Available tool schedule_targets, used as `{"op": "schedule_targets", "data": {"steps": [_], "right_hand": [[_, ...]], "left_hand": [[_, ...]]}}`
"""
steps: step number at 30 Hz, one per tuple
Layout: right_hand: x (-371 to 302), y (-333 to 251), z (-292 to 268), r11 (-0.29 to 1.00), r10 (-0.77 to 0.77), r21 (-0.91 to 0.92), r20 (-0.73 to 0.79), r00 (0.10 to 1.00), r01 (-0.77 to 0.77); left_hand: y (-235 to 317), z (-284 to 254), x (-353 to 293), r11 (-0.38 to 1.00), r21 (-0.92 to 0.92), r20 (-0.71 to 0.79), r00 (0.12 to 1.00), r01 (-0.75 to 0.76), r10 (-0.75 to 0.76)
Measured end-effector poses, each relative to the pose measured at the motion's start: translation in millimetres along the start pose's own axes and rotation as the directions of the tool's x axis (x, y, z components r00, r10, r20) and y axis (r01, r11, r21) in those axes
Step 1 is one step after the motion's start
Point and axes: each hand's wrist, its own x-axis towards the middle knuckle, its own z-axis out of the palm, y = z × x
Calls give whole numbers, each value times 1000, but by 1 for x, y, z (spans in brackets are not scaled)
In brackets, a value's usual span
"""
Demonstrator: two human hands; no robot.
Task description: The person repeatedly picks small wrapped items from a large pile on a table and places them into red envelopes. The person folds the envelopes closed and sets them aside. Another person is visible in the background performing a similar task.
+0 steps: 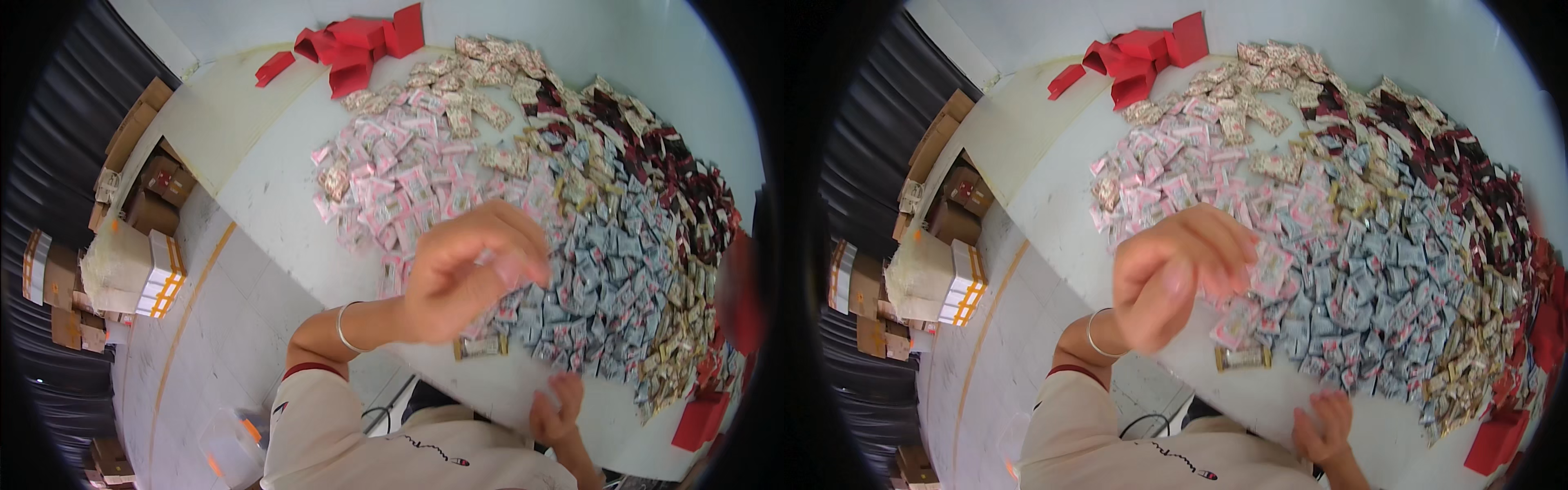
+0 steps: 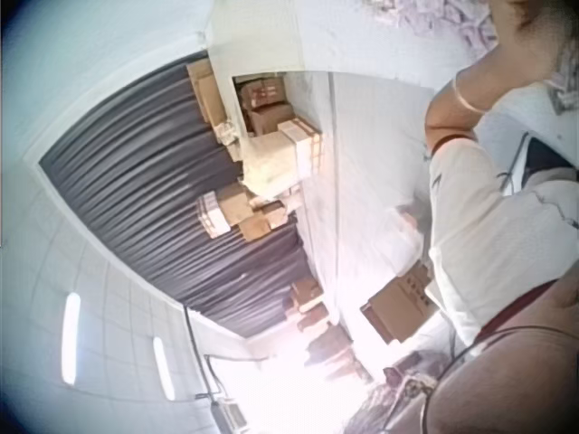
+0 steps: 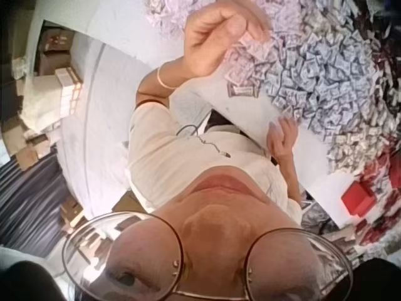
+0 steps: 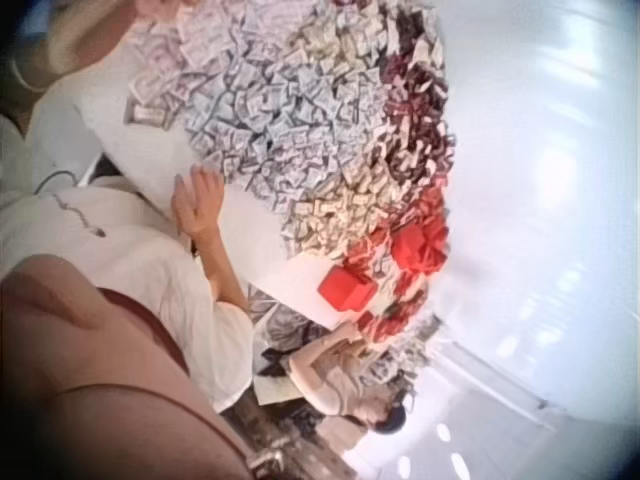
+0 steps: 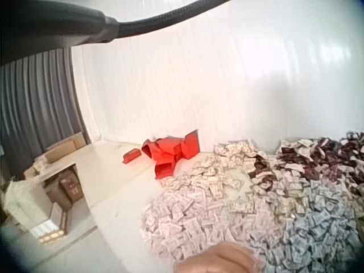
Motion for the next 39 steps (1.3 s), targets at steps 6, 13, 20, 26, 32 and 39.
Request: {"op": "schedule_targets", "data": {"steps": [6,13,20,26,32,39], "right_hand": [[-13,8,9,983,121,123,126,985,-137],[22,-2,1,895,259,264,348,901,-360],[78,-21,-7,819,222,451,321,921,-355],[215,-23,54,773,249,550,193,949,-315],[328,-71,150,677,410,556,258,875,-482],[428,-123,228,618,601,434,278,750,-656]], "left_hand": [[-83,-94,19,895,343,-233,949,285,-213],[-68,-128,37,648,336,-622,678,684,-393],[-22,-145,-16,564,136,-938,289,814,-191],[-24,-268,-12,590,35,-971,166,807,-169],[-53,-507,39,565,-64,-897,201,823,-393],[-133,-739,88,482,-99,-851,178,870,-495]]}}
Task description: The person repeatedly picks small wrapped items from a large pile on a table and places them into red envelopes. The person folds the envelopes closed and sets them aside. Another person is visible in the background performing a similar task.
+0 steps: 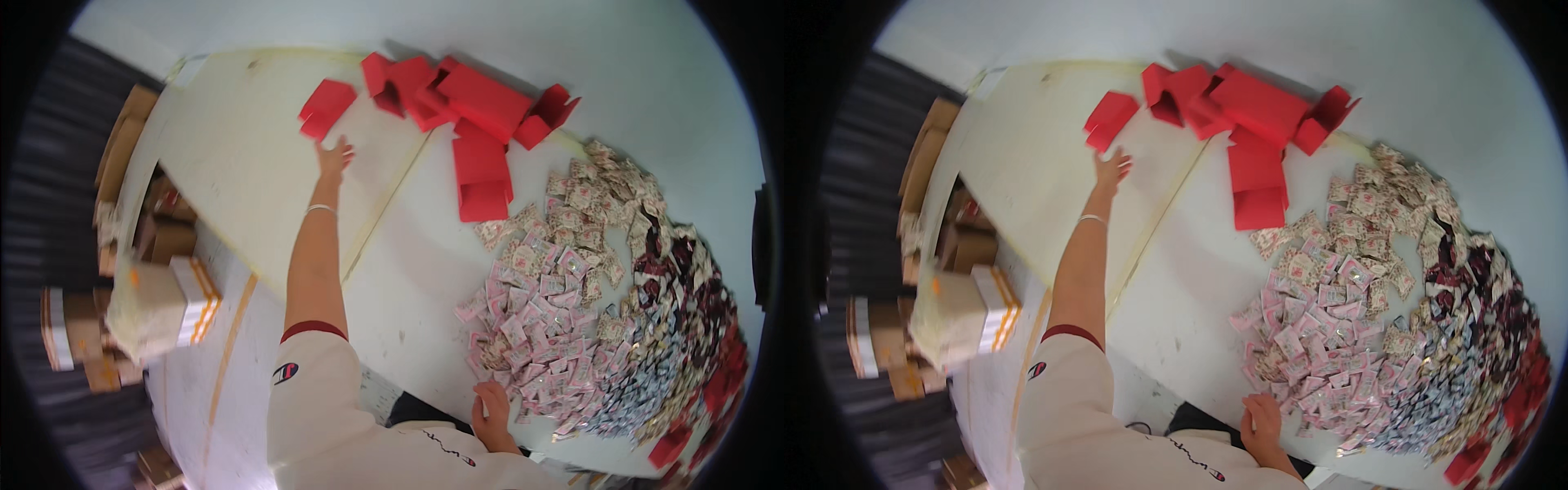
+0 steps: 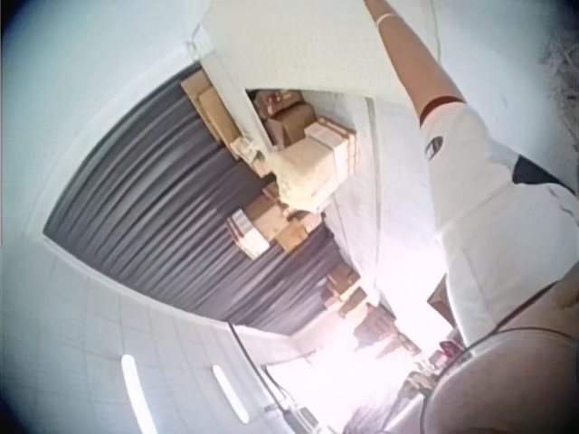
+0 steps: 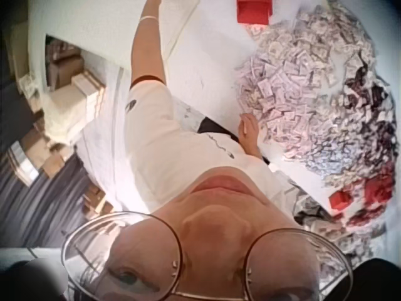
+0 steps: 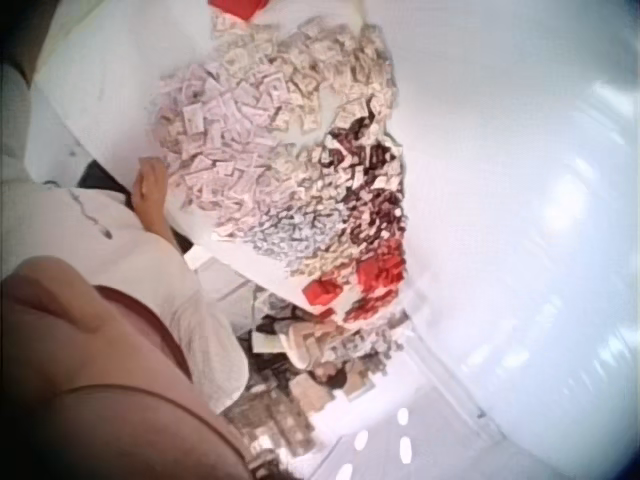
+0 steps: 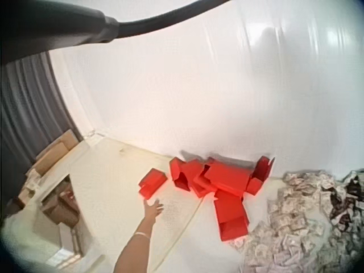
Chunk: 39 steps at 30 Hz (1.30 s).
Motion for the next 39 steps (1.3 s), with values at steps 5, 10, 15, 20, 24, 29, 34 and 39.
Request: {"op": "schedule_targets", "data": {"steps": [5,10,15,20,24,29,34,39], "right_hand": [[15,-3,16,971,193,-113,-143,971,-210],[20,4,17,962,218,-114,-219,951,-247],[4,3,4,958,257,-44,-316,913,-285],[-11,-4,-48,965,261,106,-272,926,-241],[-24,-6,-132,994,109,24,-322,940,-107],[-107,29,-242,897,291,372,-92,952,-238],[-212,56,-316,750,468,450,158,870,-485],[-258,125,-361,673,367,713,-92,925,-196]], "left_hand": [[-9,-27,124,982,-147,136,986,115,-95],[-13,-27,121,960,-127,-227,950,-248,215],[7,-15,-39,728,178,-230,691,-662,685],[44,23,-237,276,467,480,503,-840,718],[40,86,-388,54,-10,832,22,-998,554],[0,141,-573,484,-249,912,-35,-839,409],[-32,216,-698,915,96,981,193,-391,-20],[-85,241,-741,864,236,969,179,-445,-172]]}}
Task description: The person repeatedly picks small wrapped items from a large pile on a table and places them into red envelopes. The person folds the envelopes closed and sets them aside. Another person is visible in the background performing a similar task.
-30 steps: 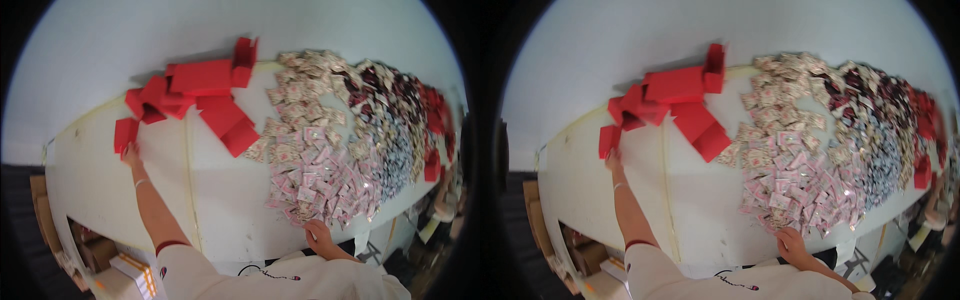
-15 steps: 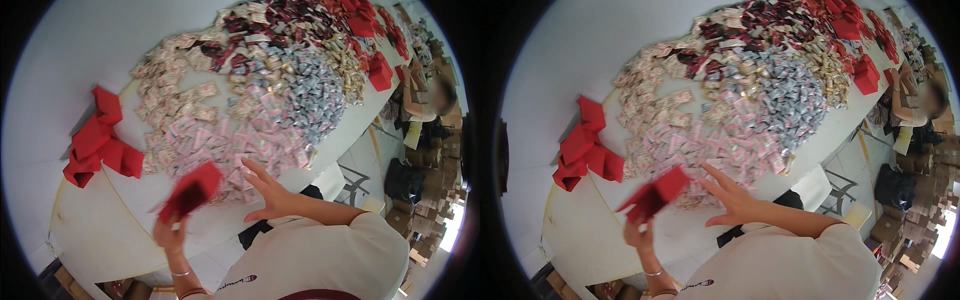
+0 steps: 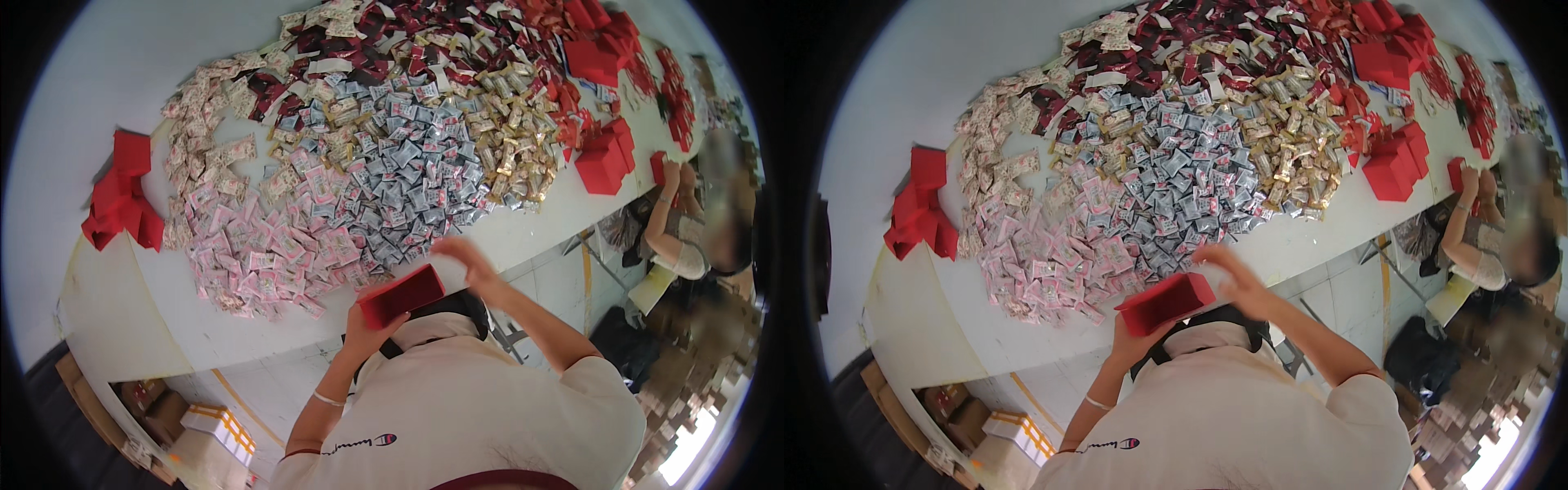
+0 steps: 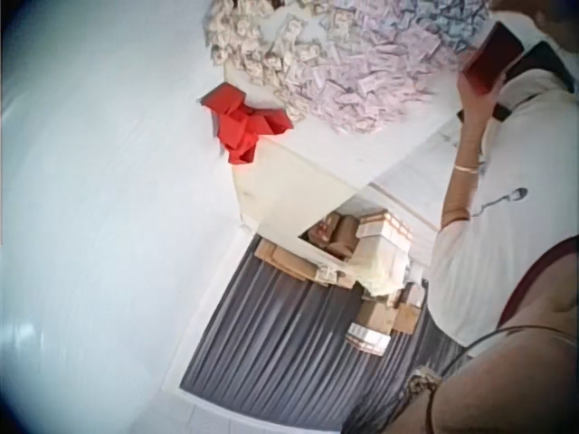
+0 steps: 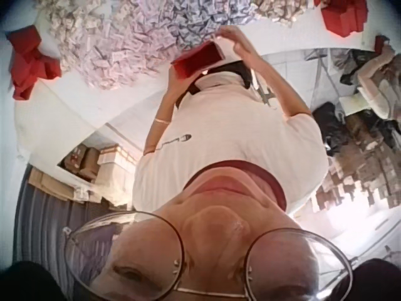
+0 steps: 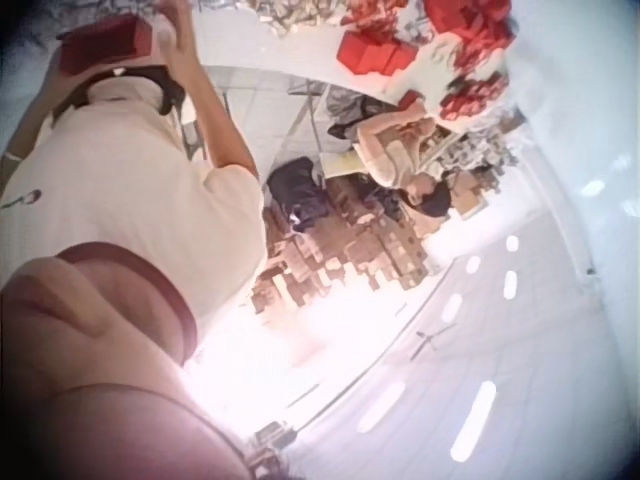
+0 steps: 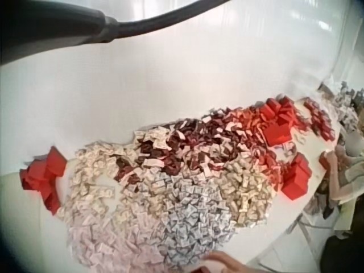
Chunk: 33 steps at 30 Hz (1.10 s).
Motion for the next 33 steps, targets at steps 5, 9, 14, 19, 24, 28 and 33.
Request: {"op": "schedule_targets", "data": {"steps": [5,9,14,19,24,28,33], "right_hand": [[108,-2,-34,672,-318,-723,-87,944,160],[223,24,-16,264,-488,-947,32,872,183],[288,59,-21,-248,-370,-966,29,928,-69],[289,46,-38,170,-290,-984,2,957,54],[260,17,-47,703,-537,-688,-344,771,183],[258,13,-63,993,70,114,-539,840,-9],[320,-4,19,979,203,66,-387,899,-192]], "left_hand": [[-34,54,18,991,31,-150,980,-129,132],[-47,68,20,945,114,-131,938,-307,321],[-51,44,18,925,170,14,940,-339,342],[-45,19,17,928,126,-53,931,-352,360],[-44,4,18,944,-98,-277,920,-314,277],[-40,-10,30,933,-120,-289,911,-340,294],[-45,-27,39,937,-58,-427,857,-344,288]]}}
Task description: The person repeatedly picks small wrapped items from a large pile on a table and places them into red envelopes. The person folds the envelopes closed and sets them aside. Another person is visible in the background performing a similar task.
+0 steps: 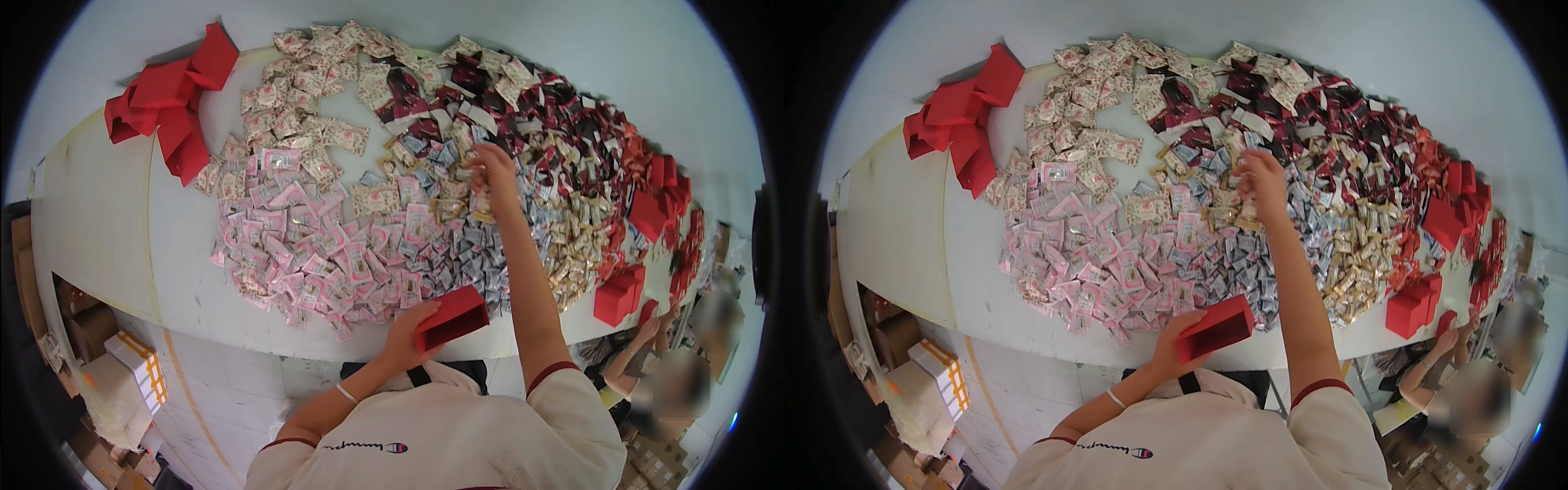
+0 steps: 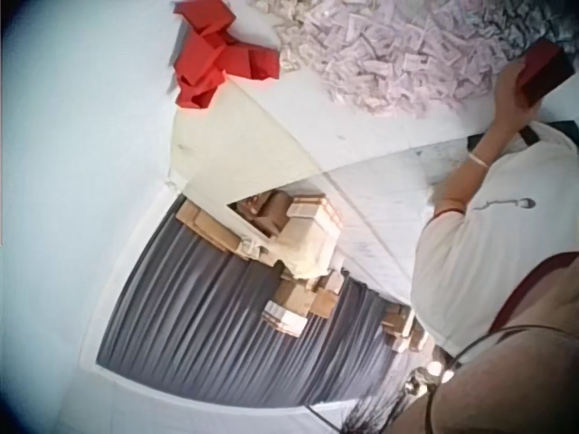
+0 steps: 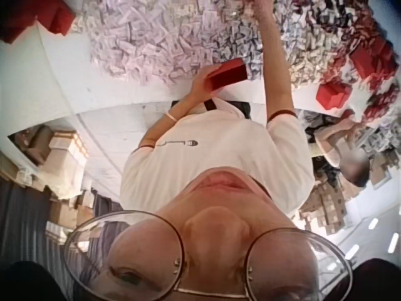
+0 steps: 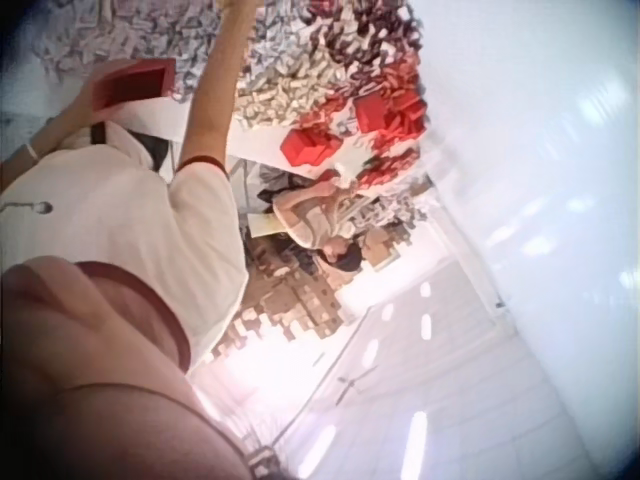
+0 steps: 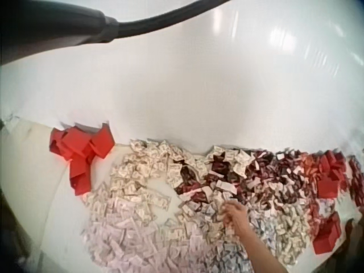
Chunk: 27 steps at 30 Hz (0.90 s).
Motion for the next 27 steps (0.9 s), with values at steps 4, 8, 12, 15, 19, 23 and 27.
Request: {"op": "schedule_targets", "data": {"steps": [4,8,12,15,19,23,27], "right_hand": [[60,9,88,257,-539,-688,481,691,679],[107,11,159,-231,-153,-803,588,795,549],[154,22,179,-351,-25,-841,448,894,412],[164,1,172,-177,-159,-899,428,889,401],[148,-34,134,670,-602,-439,150,784,599],[115,-42,127,811,-582,-68,3,813,580],[85,-30,159,-66,-808,-857,347,477,512]], "left_hand": [[-9,2,6,993,-88,-113,990,75,-84],[-16,2,11,986,-122,-199,971,110,-133],[-19,-8,13,970,-186,-201,960,155,-192],[-20,-9,14,967,-206,-246,949,148,-198],[-17,-7,16,985,-138,-287,948,101,-138],[-11,-10,14,986,-150,-301,947,73,-115],[-6,-13,5,990,-125,-333,938,60,-99]]}}
